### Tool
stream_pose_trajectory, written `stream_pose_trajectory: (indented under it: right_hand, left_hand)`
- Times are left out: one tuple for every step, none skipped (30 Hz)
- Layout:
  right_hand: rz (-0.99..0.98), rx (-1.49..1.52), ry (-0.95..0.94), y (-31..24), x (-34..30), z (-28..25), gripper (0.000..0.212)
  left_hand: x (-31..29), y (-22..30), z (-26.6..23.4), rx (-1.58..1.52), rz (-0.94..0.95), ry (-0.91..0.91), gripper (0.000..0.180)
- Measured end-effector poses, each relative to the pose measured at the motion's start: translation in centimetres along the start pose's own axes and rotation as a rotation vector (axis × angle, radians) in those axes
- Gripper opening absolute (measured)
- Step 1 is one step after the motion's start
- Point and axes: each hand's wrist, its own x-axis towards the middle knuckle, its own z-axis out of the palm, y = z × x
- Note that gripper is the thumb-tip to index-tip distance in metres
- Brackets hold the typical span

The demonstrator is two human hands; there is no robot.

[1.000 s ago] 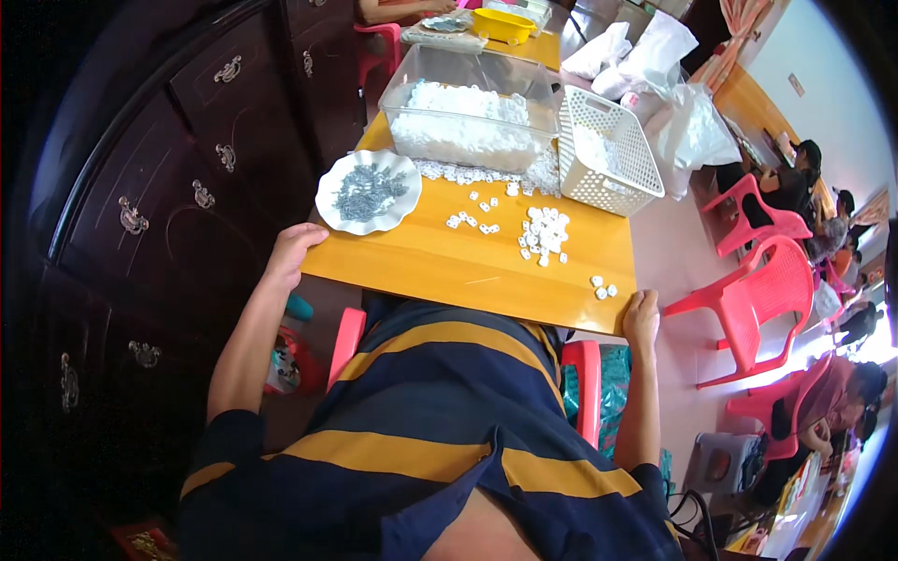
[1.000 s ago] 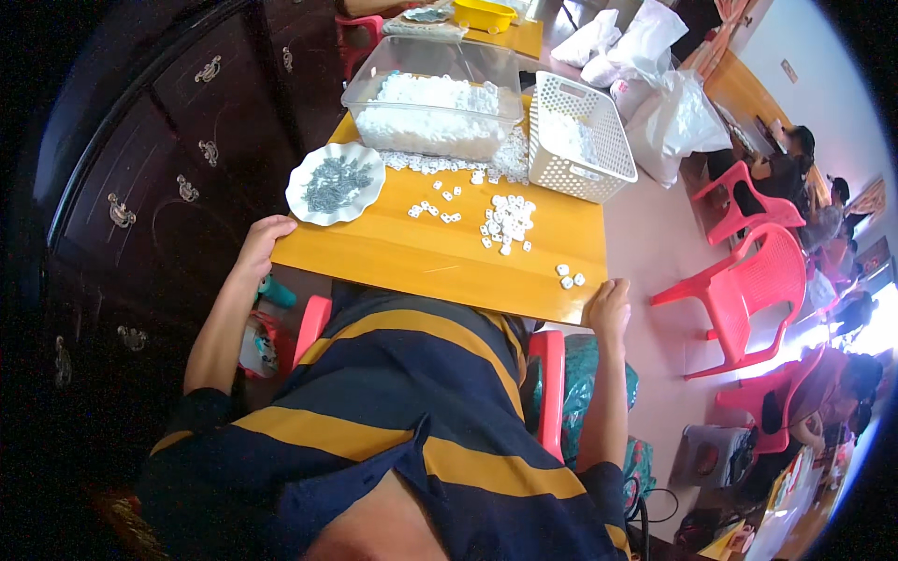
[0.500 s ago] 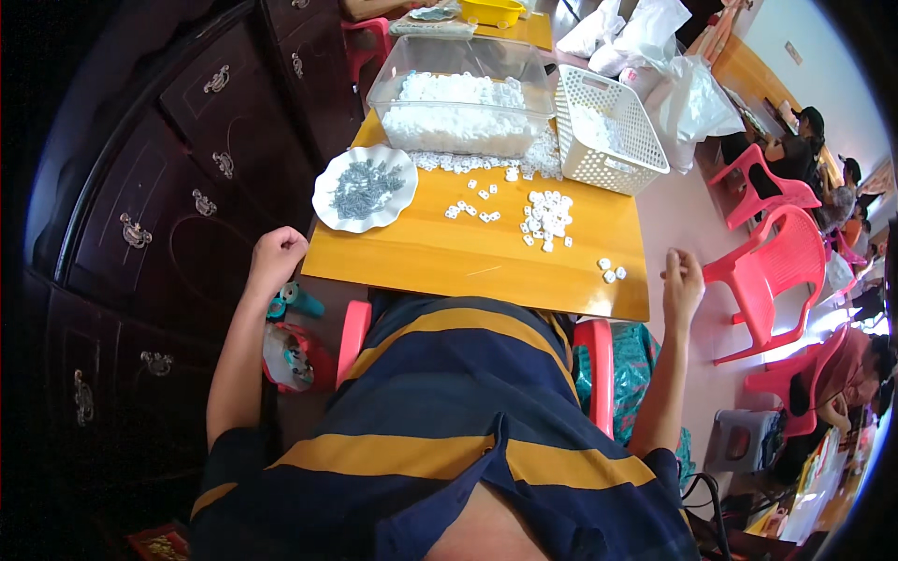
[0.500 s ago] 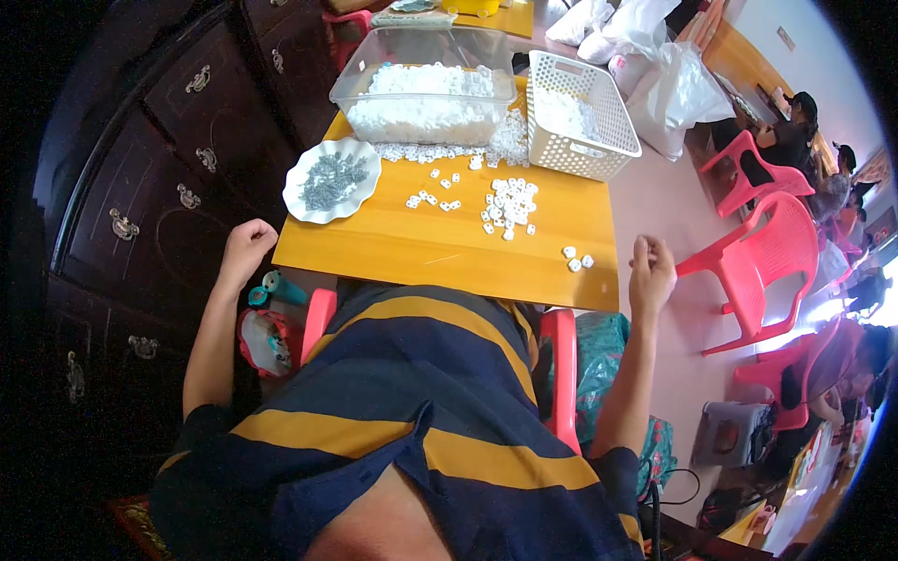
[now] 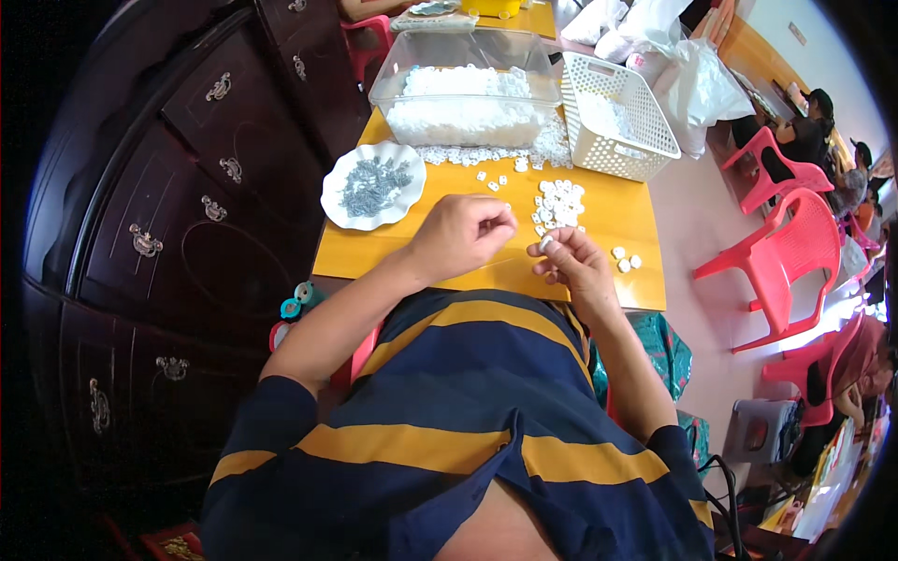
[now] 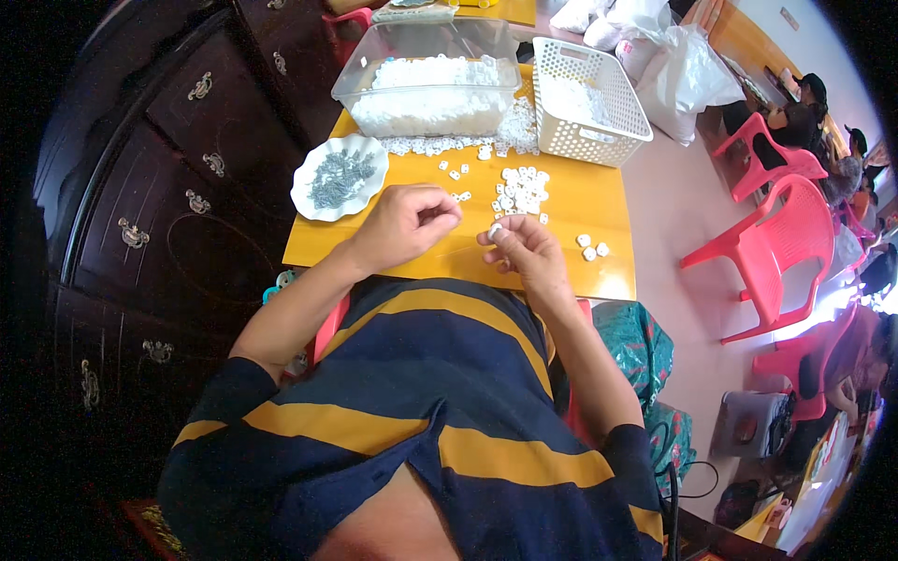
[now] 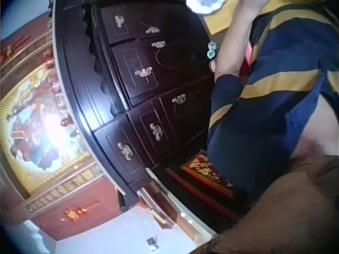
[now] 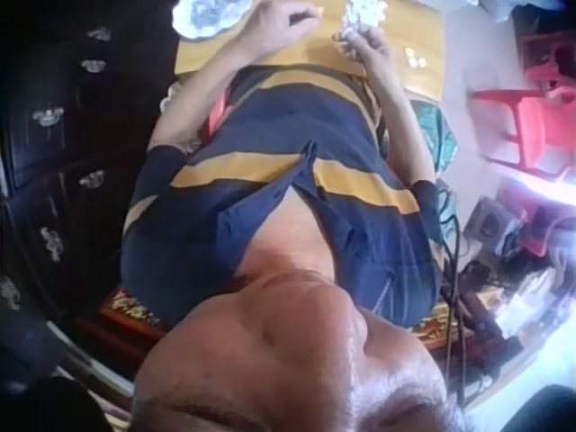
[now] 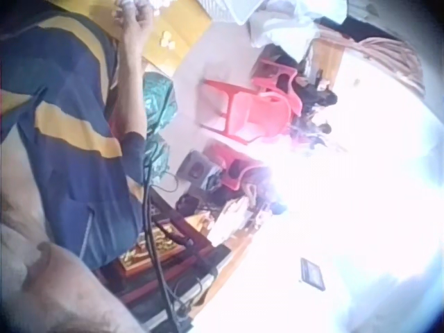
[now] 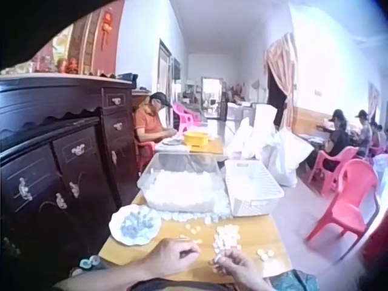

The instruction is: The person assembles small white plastic components by hand, picking up small metal pins from a plate and inserting them into the white parts before placing the completed pieces into a separate pile on the table.

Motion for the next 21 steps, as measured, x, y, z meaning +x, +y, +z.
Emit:
stream_pose_trajectory:
  right_hand:
    - [0.004, 0.004, 0.002, 0.1, 0.2, -0.3, 0.015]
    - [-0.029, 0.004, 0.021, 0.3, 0.5, -0.8, 0.014]
    - [-0.061, 0.004, 0.040, 0.4, 0.7, -1.3, 0.014]
    - [-0.071, 0.019, 0.040, 0.8, 0.8, -1.9, 0.014]
    - [-0.069, 0.025, 0.044, 0.9, 0.8, -2.2, 0.014]
    - [-0.059, 0.036, 0.052, 0.8, 0.6, -2.4, 0.014]
    - [-0.050, 0.047, 0.060, 0.8, 0.5, -2.6, 0.014]
    - [-0.050, 0.052, 0.062, 0.7, 0.5, -2.9, 0.014]
    - [-0.054, 0.054, 0.048, 0.5, 0.5, -3.2, 0.014]
    - [-0.059, 0.056, 0.033, 0.4, 0.5, -3.5, 0.014]
    - [-0.059, 0.060, 0.034, 0.3, 0.5, -3.7, 0.014]
    - [-0.057, 0.056, 0.028, 0.3, 0.5, -3.9, 0.015]
    - [-0.055, 0.053, 0.021, 0.3, 0.5, -4.1, 0.015]
    - [-0.055, 0.057, 0.024, 0.2, 0.4, -4.2, 0.015]
    - [-0.054, 0.066, 0.022, 0.2, 0.4, -4.3, 0.014]
    - [-0.053, 0.074, 0.020, 0.2, 0.3, -4.4, 0.014]
    - [-0.054, 0.078, 0.022, 0.5, 0.5, -4.5, 0.014]
    - [-0.103, -0.026, 0.063, 1.1, 0.9, -4.8, 0.013]
    - [-0.152, -0.131, 0.103, 1.5, 1.1, -5.1, 0.014]
    - [-0.151, -0.136, 0.101, 1.5, 1.1, -5.5, 0.014]
    - [-0.242, -0.442, 0.163, 1.6, 1.1, -5.8, 0.014]
  left_hand:
    - [0.6, -0.1, 1.0, -0.012, 0.026, 0.037, 0.009]
    - [1.1, 0.2, 1.8, -0.016, 0.030, 0.020, 0.010]
    - [1.3, 0.2, 2.7, -0.017, 0.028, 0.011, 0.010]
    - [1.4, 0.1, 3.7, -0.042, -0.006, 0.021, 0.010]
    - [1.4, -0.1, 4.4, -0.065, -0.041, 0.032, 0.009]
    - [1.4, -0.4, 5.1, -0.063, -0.043, 0.025, 0.009]
    - [1.4, -0.7, 5.7, -0.091, -0.036, 0.042, 0.009]
    - [1.6, -0.9, 6.2, -0.119, -0.027, 0.060, 0.008]
    - [1.8, -0.9, 6.6, -0.117, -0.028, 0.056, 0.008]
    - [2.0, -0.9, 6.8, -0.159, -0.059, 0.070, 0.008]
    - [2.1, -0.8, 7.1, -0.201, -0.092, 0.085, 0.009]
    - [2.2, -0.8, 7.3, -0.199, -0.092, 0.081, 0.009]
    - [2.3, -0.7, 7.4, -0.207, -0.097, 0.078, 0.009]
    - [2.3, -0.6, 7.6, -0.216, -0.102, 0.075, 0.009]
    - [2.4, -0.5, 7.7, -0.215, -0.102, 0.071, 0.009]
    - [2.4, -0.4, 7.7, -0.216, -0.104, 0.065, 0.009]
    - [2.3, -0.3, 7.7, -0.216, -0.106, 0.059, 0.009]
    - [2.2, -0.6, 7.6, -0.215, -0.105, 0.055, 0.009]
    - [2.0, -1.3, 7.5, -0.200, -0.124, 0.054, 0.009]
    - [1.8, -1.9, 7.4, -0.190, -0.144, 0.062, 0.009]
    - [1.5, -2.8, 7.5, -0.192, -0.145, 0.068, 0.009]
